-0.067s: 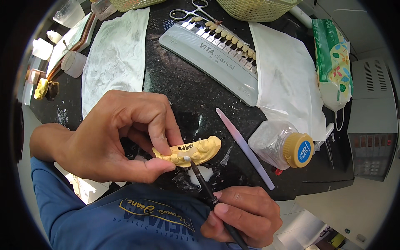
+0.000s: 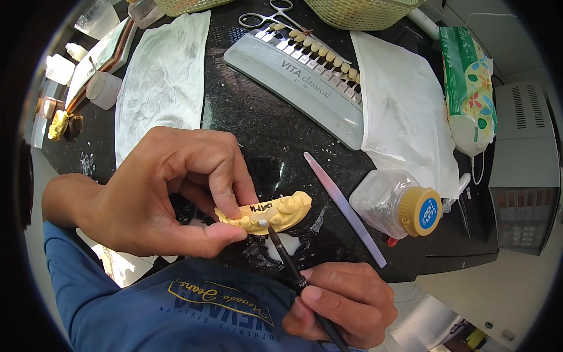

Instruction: Applying and modeling porcelain material on a dental cast using a brush and carving tool.

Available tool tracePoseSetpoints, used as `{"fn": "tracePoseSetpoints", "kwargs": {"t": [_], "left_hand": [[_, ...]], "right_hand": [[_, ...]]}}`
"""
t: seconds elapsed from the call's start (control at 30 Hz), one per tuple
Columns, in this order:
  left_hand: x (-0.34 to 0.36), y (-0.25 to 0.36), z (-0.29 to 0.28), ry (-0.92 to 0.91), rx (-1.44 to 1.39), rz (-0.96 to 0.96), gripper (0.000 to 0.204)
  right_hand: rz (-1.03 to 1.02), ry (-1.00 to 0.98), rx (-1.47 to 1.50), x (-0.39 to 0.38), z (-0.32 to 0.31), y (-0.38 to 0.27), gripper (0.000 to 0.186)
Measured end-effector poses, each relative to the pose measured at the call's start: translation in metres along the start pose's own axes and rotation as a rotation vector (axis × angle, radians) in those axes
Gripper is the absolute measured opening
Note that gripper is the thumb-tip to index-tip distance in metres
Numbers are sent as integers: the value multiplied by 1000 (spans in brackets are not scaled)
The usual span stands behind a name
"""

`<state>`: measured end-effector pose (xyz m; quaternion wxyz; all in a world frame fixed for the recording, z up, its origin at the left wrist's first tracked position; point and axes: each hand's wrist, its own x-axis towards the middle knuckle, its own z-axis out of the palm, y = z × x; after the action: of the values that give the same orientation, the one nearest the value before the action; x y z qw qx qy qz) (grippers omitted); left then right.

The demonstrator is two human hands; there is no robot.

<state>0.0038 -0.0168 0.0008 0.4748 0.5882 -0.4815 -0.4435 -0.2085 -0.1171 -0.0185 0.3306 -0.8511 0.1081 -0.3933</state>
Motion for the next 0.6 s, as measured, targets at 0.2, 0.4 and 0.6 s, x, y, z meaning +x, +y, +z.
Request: {"fn": "tracePoseSetpoints", "kwargs": {"t": [0.2, 0.4, 0.6], "left_hand": [[0, 0, 0, -1, -13, -10, 17], [0, 0, 0, 5, -25, -11, 17], [0, 0, 0, 6, -19, -19, 17]], "right_hand": [[20, -8, -11, 0, 0, -2, 20], [-13, -44, -19, 1, -2, 0, 20], [-35, -147, 22, 4, -10, 5, 19]]}}
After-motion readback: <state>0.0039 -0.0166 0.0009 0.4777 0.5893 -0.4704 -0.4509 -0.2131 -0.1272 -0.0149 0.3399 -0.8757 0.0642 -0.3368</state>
